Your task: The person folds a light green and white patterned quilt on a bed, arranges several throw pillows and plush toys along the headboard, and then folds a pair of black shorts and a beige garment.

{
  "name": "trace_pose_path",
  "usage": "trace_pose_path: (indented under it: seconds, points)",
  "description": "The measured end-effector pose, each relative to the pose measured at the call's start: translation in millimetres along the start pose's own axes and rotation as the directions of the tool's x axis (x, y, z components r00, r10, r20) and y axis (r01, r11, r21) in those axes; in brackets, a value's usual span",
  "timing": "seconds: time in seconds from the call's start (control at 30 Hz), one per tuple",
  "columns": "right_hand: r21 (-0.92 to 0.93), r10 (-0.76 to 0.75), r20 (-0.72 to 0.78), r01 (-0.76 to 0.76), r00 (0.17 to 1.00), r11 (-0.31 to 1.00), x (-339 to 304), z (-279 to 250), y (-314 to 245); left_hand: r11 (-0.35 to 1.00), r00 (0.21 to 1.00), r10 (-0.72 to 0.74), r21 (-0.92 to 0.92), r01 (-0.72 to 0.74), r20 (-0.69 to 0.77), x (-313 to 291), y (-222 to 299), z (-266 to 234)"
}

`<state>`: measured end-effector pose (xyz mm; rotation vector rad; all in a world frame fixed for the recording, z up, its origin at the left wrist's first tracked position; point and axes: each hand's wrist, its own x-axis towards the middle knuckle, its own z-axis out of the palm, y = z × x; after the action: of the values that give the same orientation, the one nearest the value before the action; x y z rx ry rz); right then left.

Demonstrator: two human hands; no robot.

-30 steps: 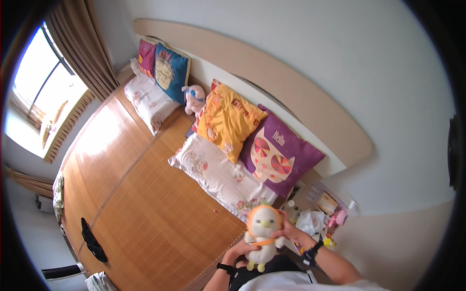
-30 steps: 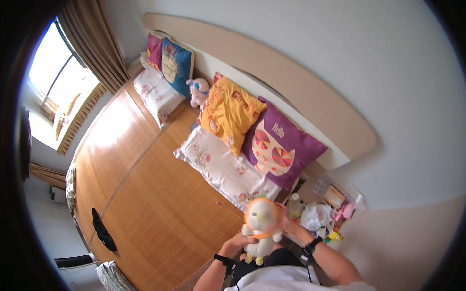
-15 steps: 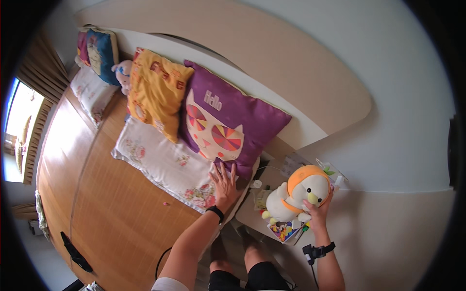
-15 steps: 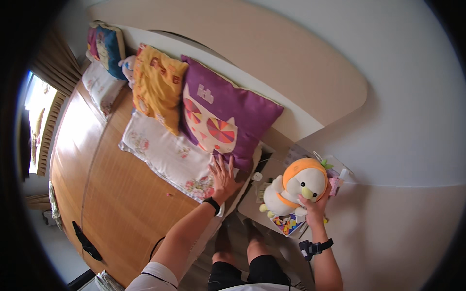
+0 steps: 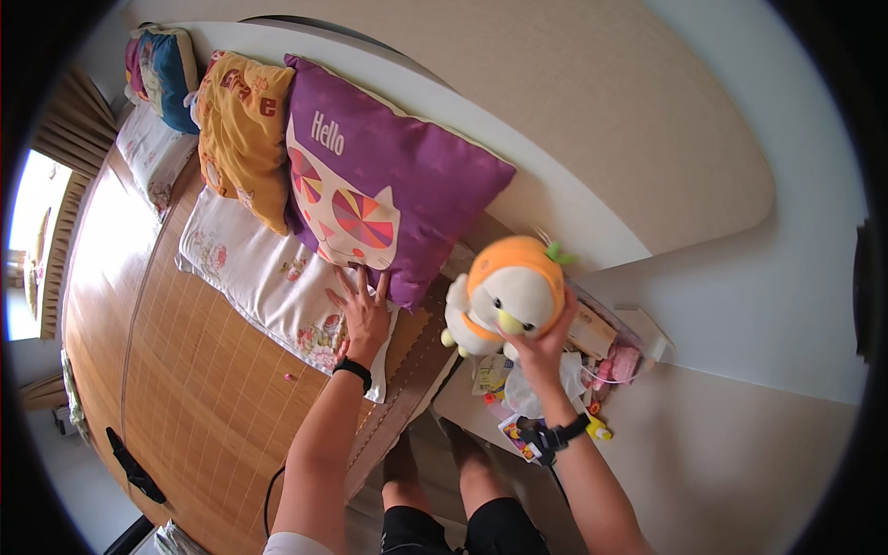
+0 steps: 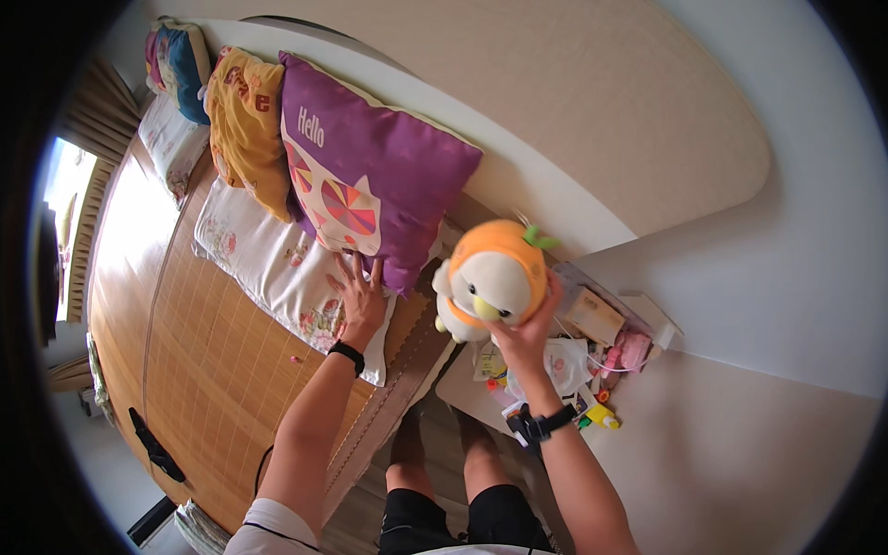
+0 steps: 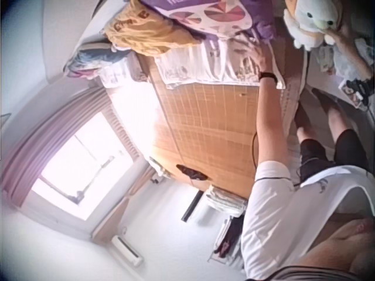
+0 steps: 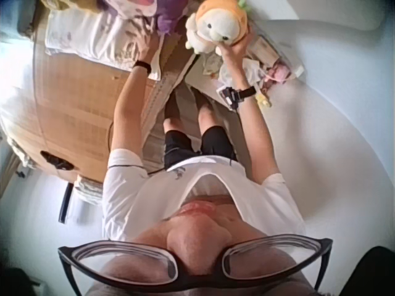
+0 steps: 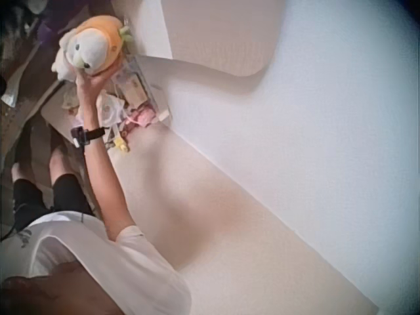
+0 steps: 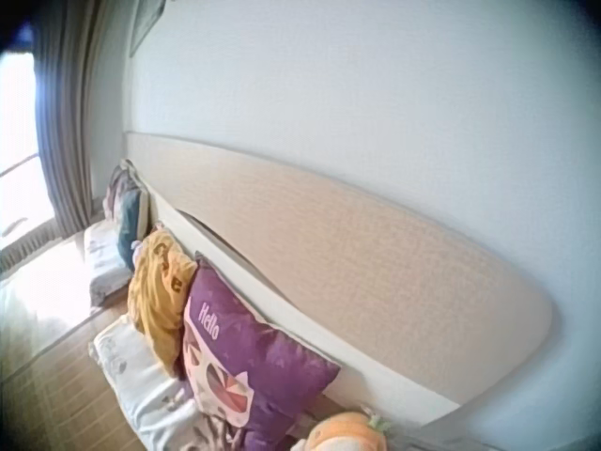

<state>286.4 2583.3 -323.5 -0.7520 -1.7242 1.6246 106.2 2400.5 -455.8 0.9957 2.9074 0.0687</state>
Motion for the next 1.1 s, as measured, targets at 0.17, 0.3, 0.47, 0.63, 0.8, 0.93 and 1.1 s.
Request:
trace_pose_path:
  seconds: [0.17,0.3,0.47,0.63,0.8,0.93,1.1]
  points:
    - [-0.091,-0.103,0.184,0.122,0.977,0.988,12,16,65,0.996,0.999,-0.018,0.087,0.020,-0.031,-3,9,1]
    - [-0.076,-0.060,0.198,0.077,0.978,0.994,27,28,69,0.990,0.998,-0.006,0.144,-0.003,0.063,-28,19,-21]
    - [-0.037,0.081,0.195,-0.075,0.977,0.996,19,-7,65,0.898,0.982,-0.187,-0.403,0.178,0.017,-135,39,-55]
    - [-0.173,0.416,0.165,-0.389,0.895,0.905,-42,-47,79,0.787,0.879,-0.256,-0.441,0.432,0.403,-353,2,-48]
    - [-0.322,0.480,0.186,-0.408,0.857,0.854,-63,-71,75,0.400,0.389,-0.088,-0.325,0.857,0.917,-597,-49,-74]
    - [-0.481,0.508,0.253,-0.348,0.824,0.805,-72,-82,63,-0.165,0.218,-0.503,-0.340,0.926,0.837,-704,-28,-151]
    - [-0.512,0.720,0.531,-0.508,0.446,0.692,-177,-125,65,-0.429,0.187,-0.427,-0.380,0.819,0.885,-743,-15,-170]
